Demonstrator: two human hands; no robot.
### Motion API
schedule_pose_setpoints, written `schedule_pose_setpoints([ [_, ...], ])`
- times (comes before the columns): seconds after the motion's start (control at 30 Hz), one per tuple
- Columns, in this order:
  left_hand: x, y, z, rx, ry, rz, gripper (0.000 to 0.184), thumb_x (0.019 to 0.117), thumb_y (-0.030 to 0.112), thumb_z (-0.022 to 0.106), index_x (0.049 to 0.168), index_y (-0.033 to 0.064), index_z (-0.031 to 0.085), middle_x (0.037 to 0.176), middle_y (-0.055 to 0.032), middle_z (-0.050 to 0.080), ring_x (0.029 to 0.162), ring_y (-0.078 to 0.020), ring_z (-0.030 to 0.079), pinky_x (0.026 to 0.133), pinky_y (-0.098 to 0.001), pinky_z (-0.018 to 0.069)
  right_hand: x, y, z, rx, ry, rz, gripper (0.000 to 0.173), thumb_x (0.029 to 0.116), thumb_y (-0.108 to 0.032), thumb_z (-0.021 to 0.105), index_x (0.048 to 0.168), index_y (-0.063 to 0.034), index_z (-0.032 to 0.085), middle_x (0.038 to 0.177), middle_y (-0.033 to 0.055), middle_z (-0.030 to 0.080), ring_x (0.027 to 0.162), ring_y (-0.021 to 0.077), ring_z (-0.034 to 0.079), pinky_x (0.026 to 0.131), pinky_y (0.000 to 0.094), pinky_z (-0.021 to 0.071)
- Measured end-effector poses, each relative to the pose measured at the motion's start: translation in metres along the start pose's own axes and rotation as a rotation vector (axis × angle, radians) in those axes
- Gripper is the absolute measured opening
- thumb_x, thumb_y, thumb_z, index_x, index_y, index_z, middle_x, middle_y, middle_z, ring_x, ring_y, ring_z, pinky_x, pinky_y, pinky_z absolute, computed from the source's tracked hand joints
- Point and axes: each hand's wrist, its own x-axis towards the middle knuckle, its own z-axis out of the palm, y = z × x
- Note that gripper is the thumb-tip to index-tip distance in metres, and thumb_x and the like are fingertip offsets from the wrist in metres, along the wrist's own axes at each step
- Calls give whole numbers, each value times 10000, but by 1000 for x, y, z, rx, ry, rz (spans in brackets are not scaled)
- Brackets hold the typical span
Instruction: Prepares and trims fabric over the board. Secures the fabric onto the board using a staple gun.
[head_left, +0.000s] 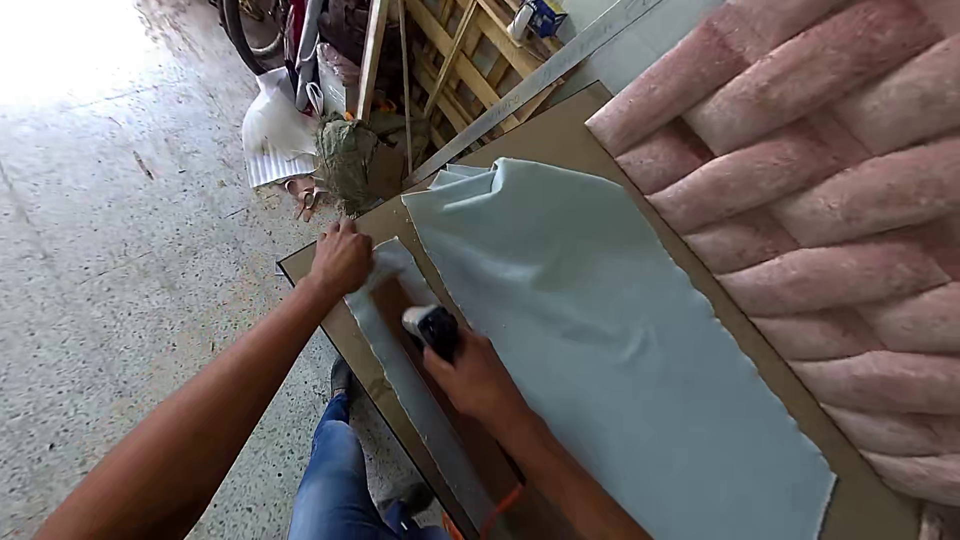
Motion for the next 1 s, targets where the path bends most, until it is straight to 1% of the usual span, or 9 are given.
schedule_pose_setpoints([
  [0.1,-1,-6,-2,-148,4,14,186,969,186,638,1112,80,691,1156,-181,635,1044,-397,652,854,-609,573,63,-29,3,-84,-56,23,284,965,-384,642,1124,-155,698,919,38,710,842,183,697,775,464,589],
  [0.2,-4,-9,-6,-204,-118,-71,343,972,268,639,1276,111,613,1032,-161,709,937,-383,709,796,-624,574,90,-43,4,-148,-118,58,309,966,-402,633,1120,-140,687,909,54,704,850,202,699,779,474,587],
  [0.33,1,-18,-9,-108,-214,-20,230,953,355,667,927,139,739,877,-85,726,901,-309,704,794,-578,557,91,-47,5,-188,-133,61,301,959,-392,604,1098,-145,705,936,30,717,909,159,699,837,421,575],
  [0.4,8,-31,-5,-178,-148,23,226,975,324,650,868,144,737,875,-63,714,888,-283,703,773,-572,573,93,-49,3,-204,-144,72,312,964,-390,594,1125,-146,702,958,26,723,929,149,700,858,402,573],
  [0.6,20,-53,-15,-288,-85,39,226,965,319,694,820,150,732,803,-32,693,797,-241,683,732,-552,563,85,-38,5,-191,-152,89,380,949,-385,611,1236,-146,679,1097,38,723,1025,159,693,937,407,560],
  [0.7,18,-47,-18,-335,-105,64,204,981,308,682,885,138,740,856,-34,688,829,-234,674,760,-533,566,73,-34,-6,-67,-64,26,363,943,-366,627,1227,-151,700,1120,-3,721,1033,88,683,949,344,570],
  [0.77,14,-46,-16,-348,-107,76,194,999,320,652,943,150,727,901,-25,677,862,-219,670,774,-518,569,57,-33,-12,-32,-23,40,302,939,-354,627,1148,-155,715,1025,-20,723,906,63,690,842,315,597],
  [0.93,-6,-32,-15,-498,-29,115,139,1026,265,629,1066,186,735,1012,34,718,903,-121,689,829,-431,599,38,-8,0,-116,-59,109,364,925,-355,621,1209,-140,697,1070,4,732,995,97,693,915,347,573],
  [1.0,-24,-14,-15,-564,-14,97,133,1029,282,622,992,189,711,823,35,693,726,-118,663,671,-424,583,39,-6,4,-123,-68,123,359,923,-359,623,1199,-143,699,1053,5,736,986,104,697,910,361,574],
])
